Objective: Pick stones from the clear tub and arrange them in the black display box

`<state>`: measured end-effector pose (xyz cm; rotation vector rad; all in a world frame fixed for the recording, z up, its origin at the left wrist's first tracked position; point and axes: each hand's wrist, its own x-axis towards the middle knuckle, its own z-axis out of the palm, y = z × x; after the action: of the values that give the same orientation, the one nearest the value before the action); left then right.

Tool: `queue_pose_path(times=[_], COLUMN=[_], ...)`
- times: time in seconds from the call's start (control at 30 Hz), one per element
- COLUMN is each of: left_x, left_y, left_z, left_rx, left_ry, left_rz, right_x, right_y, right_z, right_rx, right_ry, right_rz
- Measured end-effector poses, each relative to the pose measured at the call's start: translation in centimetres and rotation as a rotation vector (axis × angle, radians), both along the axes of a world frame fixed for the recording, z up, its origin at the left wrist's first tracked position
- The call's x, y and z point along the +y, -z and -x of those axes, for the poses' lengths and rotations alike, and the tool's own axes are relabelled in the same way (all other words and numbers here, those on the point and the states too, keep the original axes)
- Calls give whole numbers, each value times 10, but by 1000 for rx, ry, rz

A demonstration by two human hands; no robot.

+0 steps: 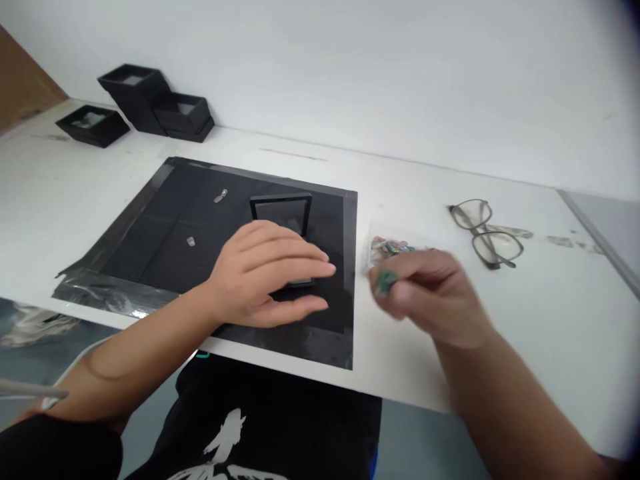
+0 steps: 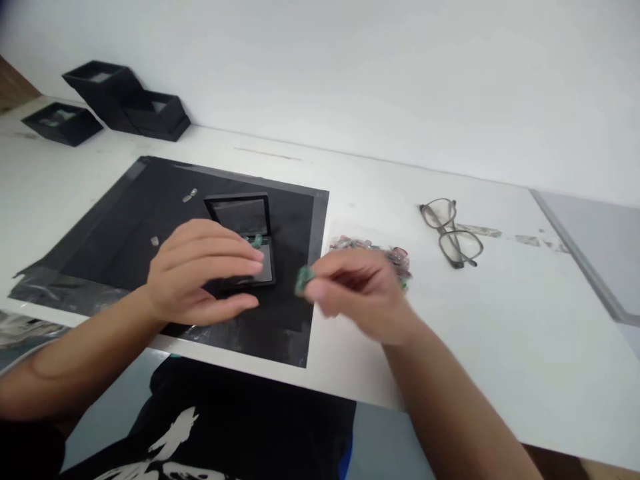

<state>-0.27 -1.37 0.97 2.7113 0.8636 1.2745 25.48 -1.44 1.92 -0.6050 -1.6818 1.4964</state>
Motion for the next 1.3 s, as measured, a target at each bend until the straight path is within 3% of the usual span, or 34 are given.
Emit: queue_pose_path(times=[0.13, 0.3, 0.4, 0.57, 0.73, 0.87, 1.03, 1.3], left_x=[-1, 0, -3, -10, -13, -13, -14, -2], left_y=[8, 16, 8, -15, -21, -15, -7, 4], left_z=[-9, -10, -8, -9, -11, -13, -13, 3], left_rx=[-7, -113, -1, 230, 152, 159, 2, 66], left_ry=[170, 142, 240, 347, 408, 421, 357, 208], left_rz=[-141, -162, -135, 171, 34, -9, -315, -371], right_x=[-13, -11, -10, -13, -17, -18, -18, -14], right_y=[12, 21, 24, 24, 20, 18, 14, 12], right_z=[23, 25, 24, 22, 24, 26, 25, 19], right_rx=[-56, -43, -22, -79, -27, -15, -67, -280], right_ry=[-160, -126, -148, -298, -326, -322, -282, 63], right_rz=[182, 318, 335, 341, 331, 217, 25, -325])
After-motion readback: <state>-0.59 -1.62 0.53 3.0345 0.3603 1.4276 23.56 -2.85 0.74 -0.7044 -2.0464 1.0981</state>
